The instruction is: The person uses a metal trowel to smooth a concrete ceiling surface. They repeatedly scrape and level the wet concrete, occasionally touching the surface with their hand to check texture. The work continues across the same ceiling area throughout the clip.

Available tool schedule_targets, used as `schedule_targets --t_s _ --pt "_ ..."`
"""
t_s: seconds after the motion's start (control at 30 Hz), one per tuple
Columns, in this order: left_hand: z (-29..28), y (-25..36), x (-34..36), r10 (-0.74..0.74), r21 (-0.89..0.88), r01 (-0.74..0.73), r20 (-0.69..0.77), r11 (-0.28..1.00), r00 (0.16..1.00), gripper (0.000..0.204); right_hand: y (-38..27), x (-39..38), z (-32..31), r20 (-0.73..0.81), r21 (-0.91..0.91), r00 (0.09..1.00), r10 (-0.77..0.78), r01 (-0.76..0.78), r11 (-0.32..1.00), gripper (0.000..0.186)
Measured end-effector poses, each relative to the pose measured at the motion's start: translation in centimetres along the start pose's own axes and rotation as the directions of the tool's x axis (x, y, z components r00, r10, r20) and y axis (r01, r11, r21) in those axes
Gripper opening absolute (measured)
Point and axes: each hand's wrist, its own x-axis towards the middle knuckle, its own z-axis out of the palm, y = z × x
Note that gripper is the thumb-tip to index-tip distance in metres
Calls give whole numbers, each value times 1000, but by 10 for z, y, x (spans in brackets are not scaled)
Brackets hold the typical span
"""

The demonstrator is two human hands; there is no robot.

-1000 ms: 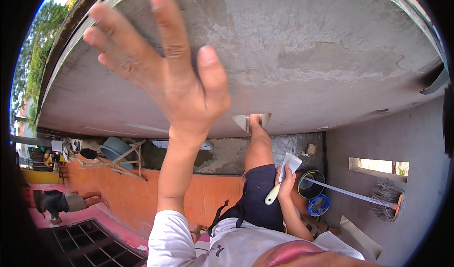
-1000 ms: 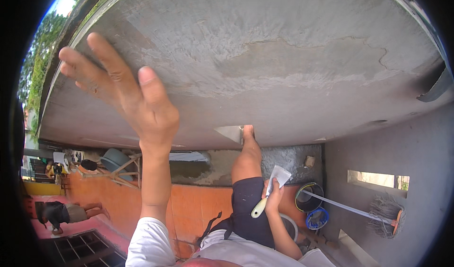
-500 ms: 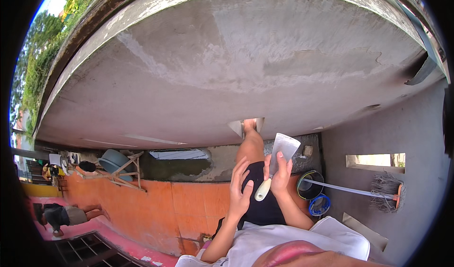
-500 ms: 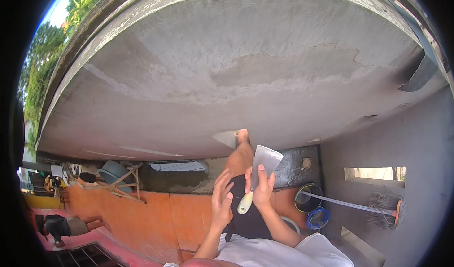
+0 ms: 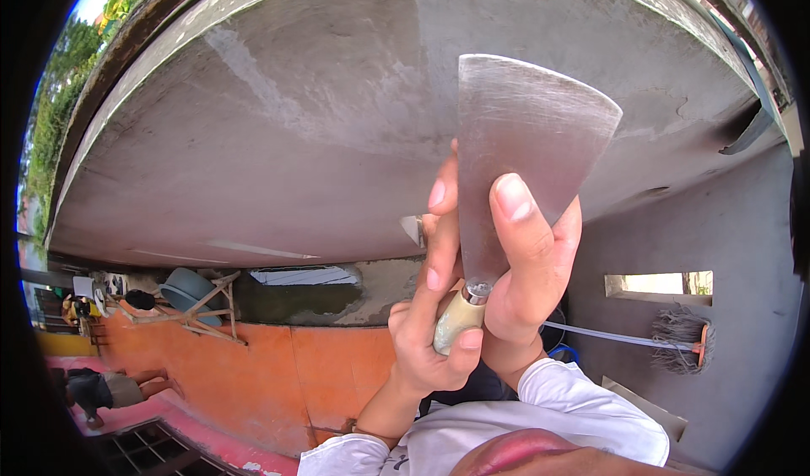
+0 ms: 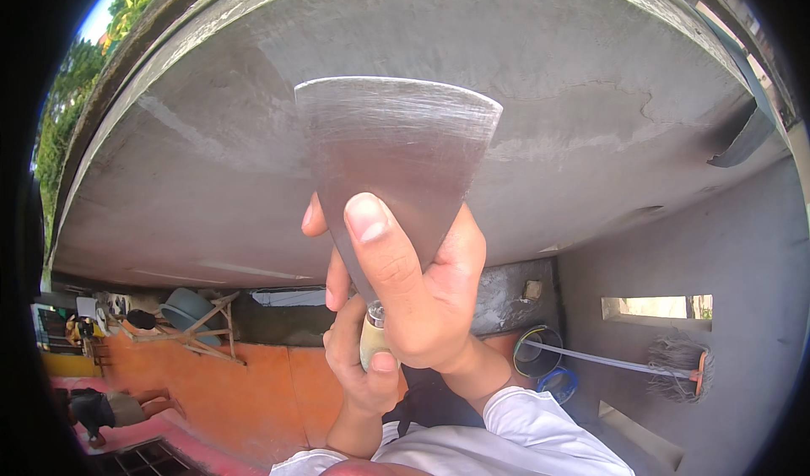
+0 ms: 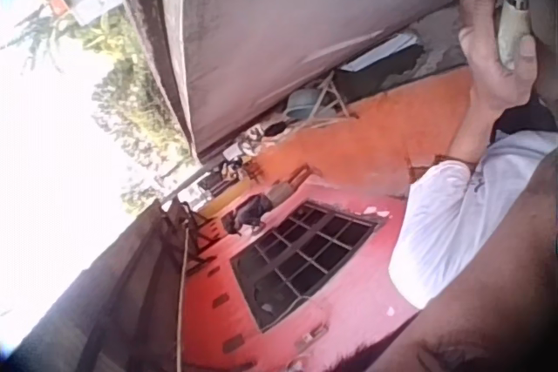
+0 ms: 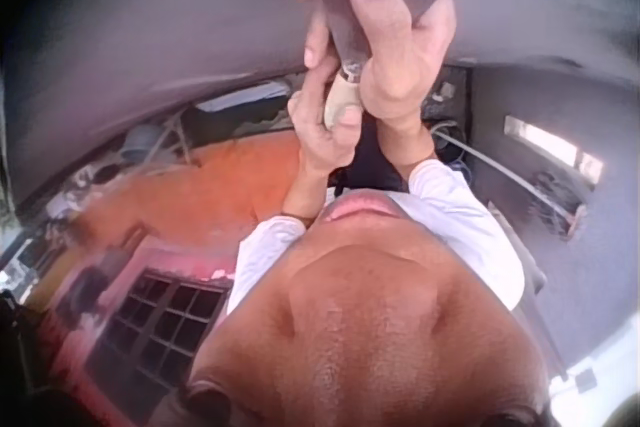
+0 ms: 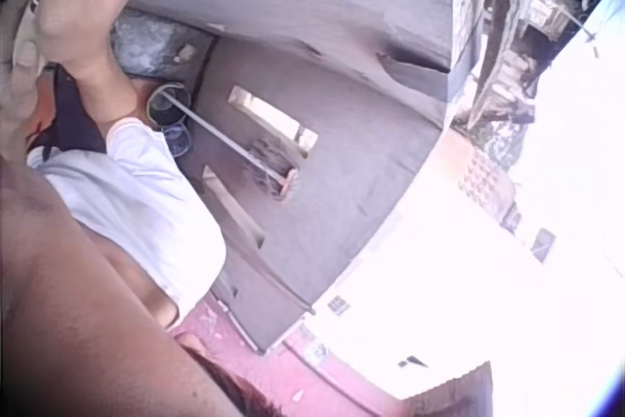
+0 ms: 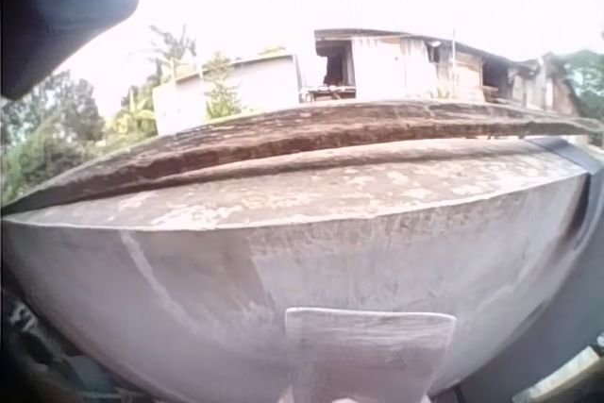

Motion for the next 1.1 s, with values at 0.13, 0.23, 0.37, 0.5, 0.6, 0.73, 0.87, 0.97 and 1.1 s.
schedule_targets --t_s 0.13,0.23,0.37,0.5,0.6,0.73,0.87,0.97,1.1 --pt "4 -8 4 73 -87 -80 -85 993 994 51 -6 13 14 8 -41 999 31 -31 999 38" --pt "-6 -2 13 32 -112 -36 -37 993 999 44 -4 19 11 82 31 996 37 -40 999 32" --pt "-11 6 15 -45 -267 42 -4 963 999 36 -5 22 19 48 74 998 33 -37 997 31" --pt "-8 2 9 -95 -444 83 -4 892 995 31 -6 18 25 -10 -47 1000 27 -28 999 36" --pt "-6 -1 12 -65 -508 59 7 859 998 30 -3 16 24 -13 -51 1000 22 -22 998 30" --pt "-2 1 12 -100 -528 79 -10 845 995 30 -7 18 20 32 -13 999 24 -24 1000 21" --pt "0 8 14 -126 -529 96 -21 843 992 28 -14 19 28 -32 -71 996 78 -80 994 36" --pt "2 8 10 -154 -550 115 -25 827 988 27 -11 18 27 -36 -66 995 89 -91 994 37" --pt "3 9 8 -164 -525 111 -55 844 985 27 -13 17 29 -26 -57 995 95 -96 994 38"
